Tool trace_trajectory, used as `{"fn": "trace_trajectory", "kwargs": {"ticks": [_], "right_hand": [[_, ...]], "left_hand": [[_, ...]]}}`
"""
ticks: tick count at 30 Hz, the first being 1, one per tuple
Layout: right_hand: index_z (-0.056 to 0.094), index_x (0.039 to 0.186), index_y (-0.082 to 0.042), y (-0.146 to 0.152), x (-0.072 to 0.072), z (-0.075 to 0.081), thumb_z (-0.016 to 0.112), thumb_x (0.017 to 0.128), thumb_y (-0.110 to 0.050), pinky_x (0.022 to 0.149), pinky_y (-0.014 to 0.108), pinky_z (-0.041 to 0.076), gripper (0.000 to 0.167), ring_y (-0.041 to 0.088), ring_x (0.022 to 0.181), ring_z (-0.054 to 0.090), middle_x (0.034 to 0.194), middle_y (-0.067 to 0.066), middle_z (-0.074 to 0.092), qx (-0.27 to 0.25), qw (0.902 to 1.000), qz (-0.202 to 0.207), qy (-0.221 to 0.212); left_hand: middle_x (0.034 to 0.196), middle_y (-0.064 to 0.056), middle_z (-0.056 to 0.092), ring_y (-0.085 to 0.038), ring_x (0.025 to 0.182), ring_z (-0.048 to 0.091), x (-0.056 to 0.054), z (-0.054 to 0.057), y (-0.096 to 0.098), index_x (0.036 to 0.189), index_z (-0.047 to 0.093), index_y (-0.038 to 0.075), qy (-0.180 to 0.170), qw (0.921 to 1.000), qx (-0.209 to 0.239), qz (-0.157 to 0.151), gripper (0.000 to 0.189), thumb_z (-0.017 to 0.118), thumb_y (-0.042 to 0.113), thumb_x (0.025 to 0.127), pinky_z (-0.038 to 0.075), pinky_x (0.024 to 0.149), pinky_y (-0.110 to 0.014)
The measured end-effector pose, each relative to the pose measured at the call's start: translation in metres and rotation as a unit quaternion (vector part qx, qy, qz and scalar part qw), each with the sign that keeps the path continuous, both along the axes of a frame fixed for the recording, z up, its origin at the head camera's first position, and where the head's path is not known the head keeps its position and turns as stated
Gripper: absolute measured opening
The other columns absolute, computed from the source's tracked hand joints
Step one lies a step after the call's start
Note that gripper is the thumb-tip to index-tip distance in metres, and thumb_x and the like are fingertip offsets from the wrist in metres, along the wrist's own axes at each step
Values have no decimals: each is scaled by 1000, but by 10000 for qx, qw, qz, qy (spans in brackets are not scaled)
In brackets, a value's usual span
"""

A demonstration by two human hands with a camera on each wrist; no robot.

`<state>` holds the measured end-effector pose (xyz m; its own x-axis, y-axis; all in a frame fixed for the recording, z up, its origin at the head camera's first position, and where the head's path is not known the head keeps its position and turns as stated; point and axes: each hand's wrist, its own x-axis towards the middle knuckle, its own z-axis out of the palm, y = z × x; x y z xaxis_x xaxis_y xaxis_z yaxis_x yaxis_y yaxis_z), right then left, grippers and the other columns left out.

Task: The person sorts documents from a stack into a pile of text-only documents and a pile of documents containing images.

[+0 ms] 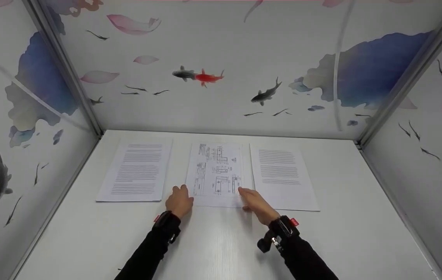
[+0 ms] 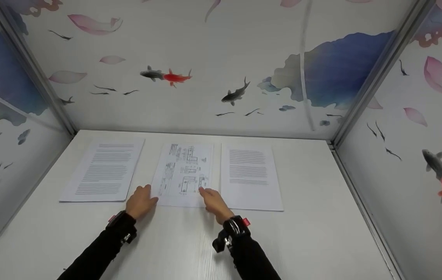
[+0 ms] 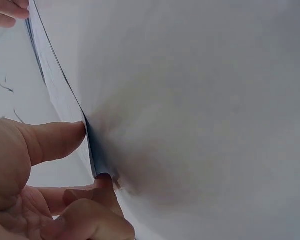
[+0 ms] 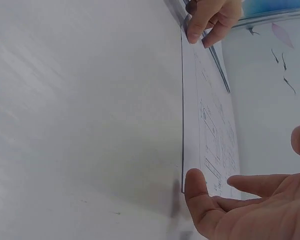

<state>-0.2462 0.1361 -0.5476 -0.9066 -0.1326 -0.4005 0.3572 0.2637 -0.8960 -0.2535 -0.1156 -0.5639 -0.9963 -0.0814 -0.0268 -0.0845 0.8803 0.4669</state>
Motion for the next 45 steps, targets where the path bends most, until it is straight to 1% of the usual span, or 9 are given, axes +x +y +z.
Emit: {"fn": "trace_trajectory", "kwargs": {"ticks": [6,13,18,23,28,31,36,41,45], "right_hand": [[30,150,4,0,0,-1,41,102,-48,109,51,38,72,41,144,25,156,26,21,-186,9996,-126,-147],[43,144,1,-4,2,-2,48,102,-36,98,44,46,57,34,135,42,150,21,41,147,9997,130,120],[50,141,-4,-7,3,-4,51,101,-32,95,43,48,49,31,127,50,145,17,50,399,9985,190,310],[54,138,-7,-8,3,-2,53,99,-33,93,41,48,47,30,122,52,144,16,50,586,9968,123,523],[55,137,-8,-8,4,-2,54,99,-32,95,43,49,45,32,125,50,146,17,47,620,9966,79,530],[56,136,-8,-8,4,-2,55,99,-32,98,46,48,44,34,130,47,146,17,47,556,9972,79,492],[56,135,-6,-11,4,0,55,99,-31,93,42,50,44,32,125,50,142,17,51,376,9979,146,499],[56,134,-5,-15,5,0,55,99,-30,86,38,50,43,28,117,53,137,15,55,195,9985,318,410],[56,133,-3,-19,6,0,55,99,-28,88,40,51,43,29,117,52,137,14,56,52,9982,417,428]], "left_hand": [[105,-24,54,-28,70,59,1,-1,-1,111,60,-7,38,9999,98,9,30,67,12,89,49,59,-42],[97,-21,56,-25,69,57,3,-3,-1,106,63,-7,137,9999,-35,-70,26,67,11,88,51,60,-42],[105,-24,57,-26,73,58,4,2,-6,117,60,-8,95,9997,191,-77,39,70,13,86,52,65,-44],[108,-24,57,-32,82,62,-5,12,-26,118,59,-3,463,9972,577,134,39,71,14,85,52,69,-46],[112,-28,56,-42,104,56,-13,16,-56,118,58,-5,726,9955,357,494,40,71,15,85,48,81,-54],[117,-33,53,-49,115,48,-16,15,-71,120,56,-8,647,9954,30,710,47,72,16,82,43,90,-60],[118,-38,51,-53,118,44,-18,8,-86,122,53,-12,374,9945,-284,933,60,74,23,79,40,93,-62],[116,-38,51,-53,114,47,-15,6,-93,123,51,-13,-31,9954,-269,924,65,74,32,82,42,93,-60],[119,-39,51,-54,116,47,-13,14,-96,127,50,-14,-215,9961,17,852,64,70,30,85,41,95,-61]]}}
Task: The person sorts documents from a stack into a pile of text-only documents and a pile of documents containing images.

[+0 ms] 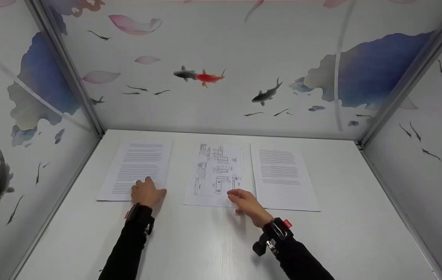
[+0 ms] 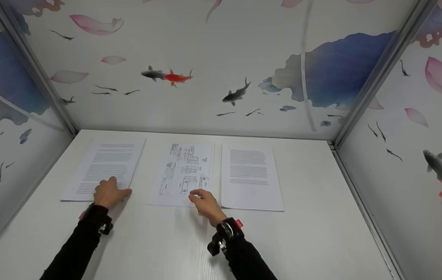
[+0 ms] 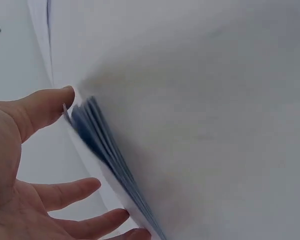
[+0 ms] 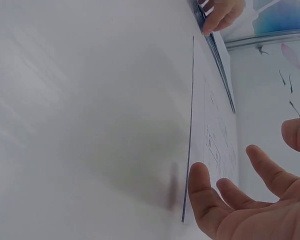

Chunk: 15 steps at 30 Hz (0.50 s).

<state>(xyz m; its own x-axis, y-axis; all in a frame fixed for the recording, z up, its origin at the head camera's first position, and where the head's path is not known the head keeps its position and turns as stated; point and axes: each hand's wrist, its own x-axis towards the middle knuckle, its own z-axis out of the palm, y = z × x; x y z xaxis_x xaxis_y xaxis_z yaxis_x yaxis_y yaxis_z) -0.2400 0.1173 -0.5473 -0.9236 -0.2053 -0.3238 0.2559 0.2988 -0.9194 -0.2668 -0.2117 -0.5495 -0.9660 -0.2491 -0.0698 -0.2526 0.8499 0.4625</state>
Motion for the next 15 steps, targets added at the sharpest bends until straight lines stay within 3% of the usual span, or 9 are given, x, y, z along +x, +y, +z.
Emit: {"fn": "trace_trajectory", "kwargs": {"ticks": [5,9,15], "right_hand": [[55,133,0,-4,1,1,55,99,-26,90,42,51,43,30,121,50,139,16,54,-131,9999,106,26],[56,132,0,-5,1,1,54,99,-26,88,41,51,42,28,120,50,140,17,53,-148,9997,197,48],[55,132,2,-5,1,0,54,100,-27,90,42,52,43,32,124,50,141,19,52,-269,9991,321,39]], "left_hand": [[108,-37,61,-50,100,59,-1,6,-7,120,55,-17,330,9986,368,-205,44,57,15,90,49,85,-56],[100,-35,64,-46,87,65,-1,3,-14,123,52,-17,720,9959,271,-468,38,47,0,90,53,74,-54],[101,-34,65,-47,85,66,4,-2,-15,131,51,-11,1407,9897,-18,-278,39,48,-7,91,54,68,-55]]}}
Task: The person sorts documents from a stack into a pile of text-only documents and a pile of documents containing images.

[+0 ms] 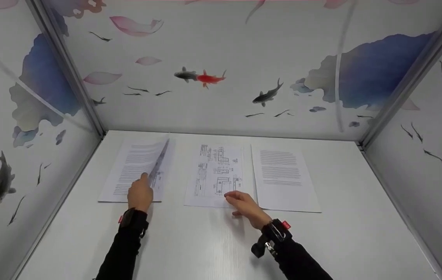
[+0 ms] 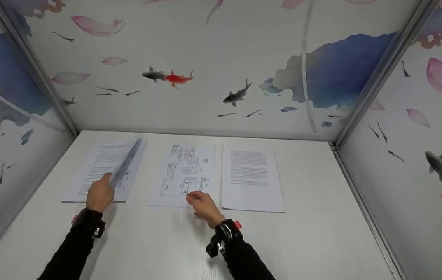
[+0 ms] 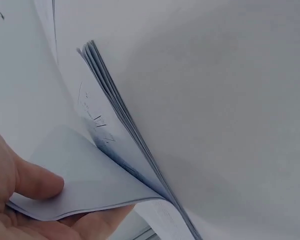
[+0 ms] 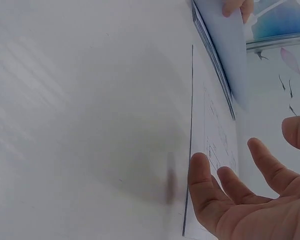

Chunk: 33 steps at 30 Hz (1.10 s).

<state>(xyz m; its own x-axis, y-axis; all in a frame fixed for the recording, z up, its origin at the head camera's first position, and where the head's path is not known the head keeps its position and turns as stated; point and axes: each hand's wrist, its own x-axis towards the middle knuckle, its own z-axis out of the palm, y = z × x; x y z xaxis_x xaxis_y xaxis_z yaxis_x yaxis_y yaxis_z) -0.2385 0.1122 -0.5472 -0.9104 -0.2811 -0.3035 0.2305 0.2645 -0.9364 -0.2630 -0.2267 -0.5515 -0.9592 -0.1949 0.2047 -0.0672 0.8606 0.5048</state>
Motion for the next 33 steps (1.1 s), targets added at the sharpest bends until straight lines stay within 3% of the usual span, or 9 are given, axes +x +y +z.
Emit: {"fn": "trace_trajectory", "kwargs": {"ticks": [3,6,12,16,19,25,33], "right_hand": [[54,133,2,0,0,0,53,100,-26,91,45,52,43,34,124,50,141,20,51,-61,10000,20,15],[53,133,3,0,2,1,52,101,-25,92,47,52,42,34,124,50,141,21,51,-123,9999,34,-6],[54,132,3,-1,2,1,53,100,-25,93,47,52,42,35,125,52,139,21,53,-224,9996,172,-39],[54,132,3,-2,1,-1,54,100,-27,92,45,53,44,33,118,60,130,22,59,-364,9987,332,-141],[53,132,5,-5,0,-2,52,101,-27,91,42,54,45,30,111,65,125,23,62,-581,9969,492,-221],[50,133,11,-15,1,-3,51,101,-24,91,37,55,46,26,106,68,124,27,62,-1019,9921,626,-388],[45,138,9,-29,-4,6,49,103,-30,95,39,53,53,28,111,66,133,29,56,-1521,9862,445,-481]], "left_hand": [[100,-31,66,-46,86,66,5,0,8,129,54,-8,430,9988,-208,-45,37,50,-8,92,53,69,-55],[98,-28,67,-44,85,67,13,0,18,128,56,-5,592,9971,-409,-233,36,52,-8,92,53,68,-55],[101,-27,68,-44,88,68,17,0,30,129,55,-2,334,9954,-649,-620,41,57,-7,88,54,70,-55],[111,-27,67,-43,97,67,16,1,34,136,53,0,215,9965,-537,-597,46,56,-7,90,53,79,-54],[116,-26,66,-43,99,67,16,3,37,137,54,2,321,9965,-507,-586,46,56,-6,92,53,81,-54],[116,-24,66,-41,90,69,17,4,45,132,58,0,1124,9880,-748,-755,45,61,-9,88,56,76,-50],[110,-24,66,-38,82,71,26,4,71,128,59,-2,2224,9588,-1484,-963,43,65,-7,86,58,64,-45]]}}
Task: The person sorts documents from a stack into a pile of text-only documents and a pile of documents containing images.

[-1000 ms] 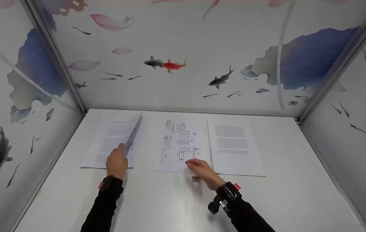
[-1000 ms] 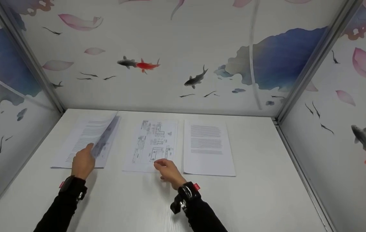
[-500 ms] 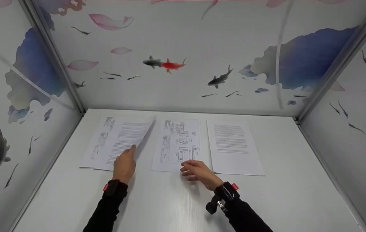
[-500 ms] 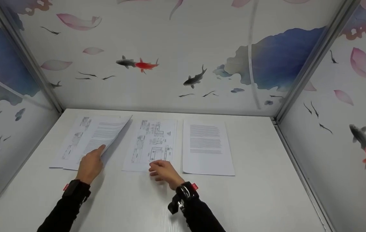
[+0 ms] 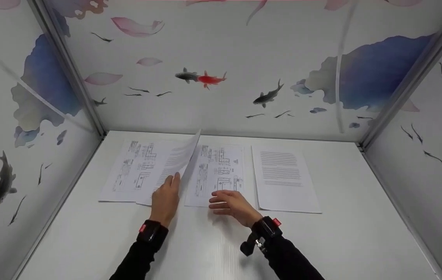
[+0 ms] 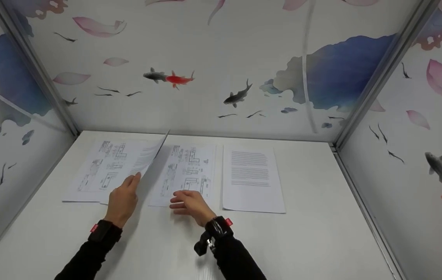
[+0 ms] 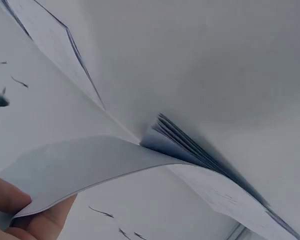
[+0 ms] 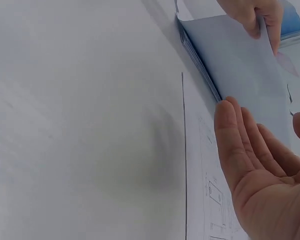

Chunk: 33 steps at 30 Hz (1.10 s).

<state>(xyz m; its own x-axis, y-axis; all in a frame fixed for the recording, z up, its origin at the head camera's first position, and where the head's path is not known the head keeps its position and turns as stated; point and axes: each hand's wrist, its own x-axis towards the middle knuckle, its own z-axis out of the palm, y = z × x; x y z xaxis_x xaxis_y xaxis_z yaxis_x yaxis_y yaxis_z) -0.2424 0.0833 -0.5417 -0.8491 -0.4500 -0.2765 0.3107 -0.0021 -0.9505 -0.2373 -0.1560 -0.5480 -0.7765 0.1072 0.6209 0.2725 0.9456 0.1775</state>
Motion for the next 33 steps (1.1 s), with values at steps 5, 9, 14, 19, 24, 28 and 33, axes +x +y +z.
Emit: {"fn": "trace_trajectory", "kwargs": {"ticks": [5,9,14,19,24,28,33], "right_hand": [[37,147,2,-8,-6,11,51,101,-39,97,41,52,62,33,122,60,144,29,46,-460,9988,-173,78],[21,155,-7,-11,-7,22,51,101,-40,98,45,51,70,39,130,51,152,27,35,-895,9958,-128,129],[14,157,-23,-14,-7,33,46,102,-46,97,48,51,68,35,128,54,155,19,33,-1530,9880,19,193],[30,152,-21,-12,-9,40,49,100,-47,85,38,56,61,27,115,63,143,15,50,-1798,9830,-257,273],[32,150,-10,-5,-11,42,48,103,-28,80,30,55,52,24,115,62,141,18,51,-1708,9815,-842,176],[33,147,-6,4,-12,41,42,104,-18,85,30,54,46,21,113,61,138,18,52,-1482,9808,-1264,131],[26,150,-8,18,-14,40,36,105,-14,94,35,50,47,23,121,56,145,20,44,-1434,9820,-1195,296]], "left_hand": [[108,-21,67,-34,84,71,7,5,22,128,60,-2,628,9976,-272,-84,42,66,-4,87,58,63,-40],[107,-19,66,-30,89,72,11,12,40,127,61,-2,1089,9930,-392,-251,42,69,-2,86,59,65,-35],[108,-17,66,-27,93,72,20,17,63,125,64,1,1476,9857,-515,-628,42,73,-1,84,59,67,-31],[114,-16,67,-26,97,71,27,17,82,125,66,3,1808,9758,-575,-1087,41,70,-1,85,59,71,-31],[121,-16,67,-29,108,67,27,12,91,124,66,5,1963,9643,-745,-1613,39,67,1,86,58,83,-36],[126,-15,64,-30,119,61,27,9,93,125,65,8,1739,9596,-954,-1997,43,70,0,84,53,94,-42],[138,-14,56,-30,133,49,24,7,92,131,62,13,1104,9626,-938,-2289,49,76,18,84,43,106,-44]]}}
